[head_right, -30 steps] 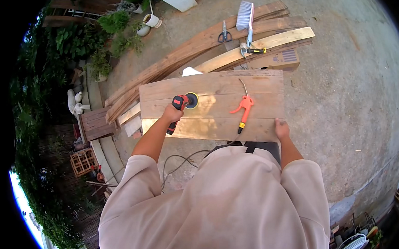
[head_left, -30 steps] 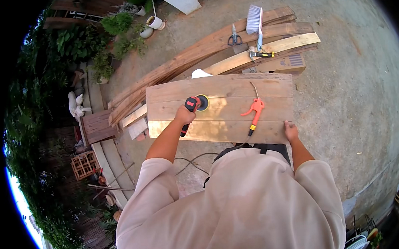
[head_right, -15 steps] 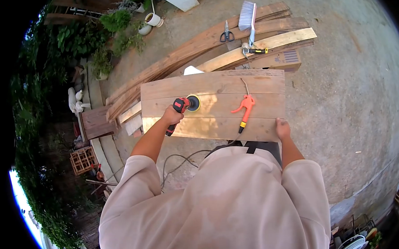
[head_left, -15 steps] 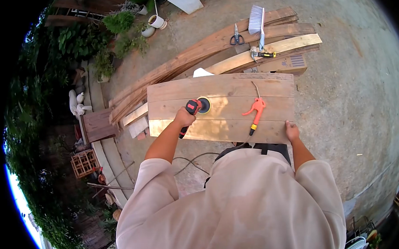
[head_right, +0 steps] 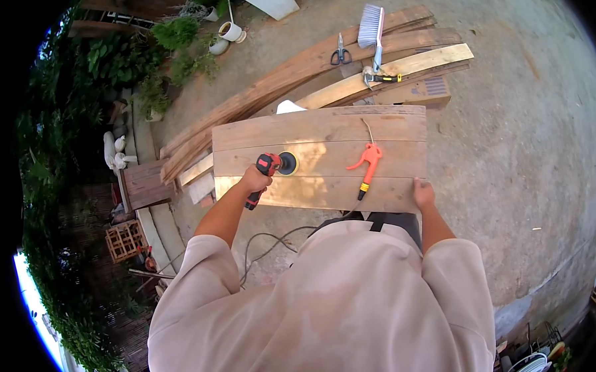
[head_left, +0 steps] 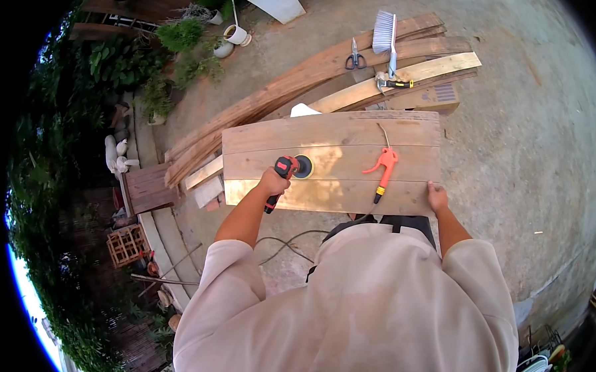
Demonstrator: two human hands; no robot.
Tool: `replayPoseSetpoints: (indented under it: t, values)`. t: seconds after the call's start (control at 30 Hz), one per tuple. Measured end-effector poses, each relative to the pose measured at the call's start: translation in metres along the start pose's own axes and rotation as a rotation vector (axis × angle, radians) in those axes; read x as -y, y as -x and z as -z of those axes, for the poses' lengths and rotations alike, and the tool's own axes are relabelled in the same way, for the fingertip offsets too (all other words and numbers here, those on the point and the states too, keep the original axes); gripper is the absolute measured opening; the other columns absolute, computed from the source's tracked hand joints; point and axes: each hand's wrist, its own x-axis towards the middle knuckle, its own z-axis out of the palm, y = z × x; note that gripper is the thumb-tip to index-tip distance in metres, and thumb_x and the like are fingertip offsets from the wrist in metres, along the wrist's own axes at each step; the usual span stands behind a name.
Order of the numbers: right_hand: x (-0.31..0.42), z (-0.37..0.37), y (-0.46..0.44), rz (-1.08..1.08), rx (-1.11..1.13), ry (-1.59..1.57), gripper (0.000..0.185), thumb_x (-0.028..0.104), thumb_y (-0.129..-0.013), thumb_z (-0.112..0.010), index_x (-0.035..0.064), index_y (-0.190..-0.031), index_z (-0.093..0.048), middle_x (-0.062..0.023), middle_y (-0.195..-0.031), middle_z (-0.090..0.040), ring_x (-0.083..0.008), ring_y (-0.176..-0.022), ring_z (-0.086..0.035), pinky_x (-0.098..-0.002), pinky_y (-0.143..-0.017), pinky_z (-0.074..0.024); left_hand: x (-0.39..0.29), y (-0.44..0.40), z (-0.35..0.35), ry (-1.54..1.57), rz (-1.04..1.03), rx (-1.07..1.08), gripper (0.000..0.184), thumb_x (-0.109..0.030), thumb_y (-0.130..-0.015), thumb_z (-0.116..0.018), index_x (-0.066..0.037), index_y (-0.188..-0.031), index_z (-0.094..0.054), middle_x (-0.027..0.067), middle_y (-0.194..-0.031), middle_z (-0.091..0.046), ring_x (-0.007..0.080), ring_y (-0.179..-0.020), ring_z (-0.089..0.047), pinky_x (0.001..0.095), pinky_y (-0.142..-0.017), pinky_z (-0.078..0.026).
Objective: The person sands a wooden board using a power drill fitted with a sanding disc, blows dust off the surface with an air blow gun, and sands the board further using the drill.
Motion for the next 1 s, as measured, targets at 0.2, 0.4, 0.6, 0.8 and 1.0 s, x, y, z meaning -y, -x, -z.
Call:
replayPoseSetpoints:
  t: [0.2,0.4,0.6,0.8,1.0]
  values:
    - [-0.01,-0.005,-0.007,0.015,-0.042,-0.005,0.085,0.068,-0.092,-0.057,-0.0103,-0.125,-0.062,-0.0343,-0.128,-0.063,-0.0456,-0.126,-0.059,-0.0454,-0.109,-0.0438,-0.004,0.002,0.003,-0.022,-0.023,-0.21,0.02,-0.013,-0.073,-0.068,0.004,-0.084,-0.069,0.0238,-0.075,-0.07,0.0337,-0.069,-0.073,0.0415,-0.068,-0.057]
    - [-0.005,-0.004,-0.002,-0.011,-0.034,-0.018,0.089,0.068,-0.091,-0.058,-0.0119,-0.129,-0.06,-0.0349,-0.132,-0.061,-0.0446,-0.129,-0.057,-0.0447,-0.11,-0.0433,-0.005,-0.011,0.002,0.075,0.032,-0.088,0.017,-0.012,-0.073,-0.068,0.003,-0.081,-0.069,0.0215,-0.071,-0.07,0.033,-0.069,-0.073,0.0414,-0.066,-0.057]
    - [-0.001,-0.003,0.0,-0.038,-0.023,-0.041,0.09,0.067,-0.091,-0.058,-0.0122,-0.133,-0.057,-0.0347,-0.136,-0.059,-0.044,-0.132,-0.055,-0.0444,-0.111,-0.0419,0.003,-0.008,-0.004,-0.134,-0.099,0.019,0.019,-0.013,-0.073,-0.068,0.002,-0.085,-0.071,0.0236,-0.078,-0.072,0.0343,-0.073,-0.074,0.0414,-0.068,-0.058]
    - [0.007,0.002,0.012,-0.038,-0.031,0.006,0.087,0.065,-0.092,-0.058,-0.0116,-0.133,-0.056,-0.0354,-0.135,-0.058,-0.0461,-0.131,-0.055,-0.0454,-0.111,-0.0423,-0.019,0.023,0.009,0.029,0.042,0.1,0.026,-0.015,-0.072,-0.07,0.004,-0.09,-0.071,0.0278,-0.088,-0.072,0.0404,-0.089,-0.073,0.0434,-0.077,-0.058]
    - [-0.014,-0.016,0.001,0.012,-0.138,0.001,0.089,0.06,-0.092,-0.061,-0.0078,-0.147,-0.043,-0.0369,-0.141,-0.051,-0.0467,-0.135,-0.05,-0.0464,-0.114,-0.0387,0.033,-0.015,-0.009,-0.029,0.009,-0.219,0.013,-0.01,-0.075,-0.069,-0.001,-0.085,-0.071,0.0158,-0.075,-0.072,0.0226,-0.063,-0.072,0.0375,-0.063,-0.058]
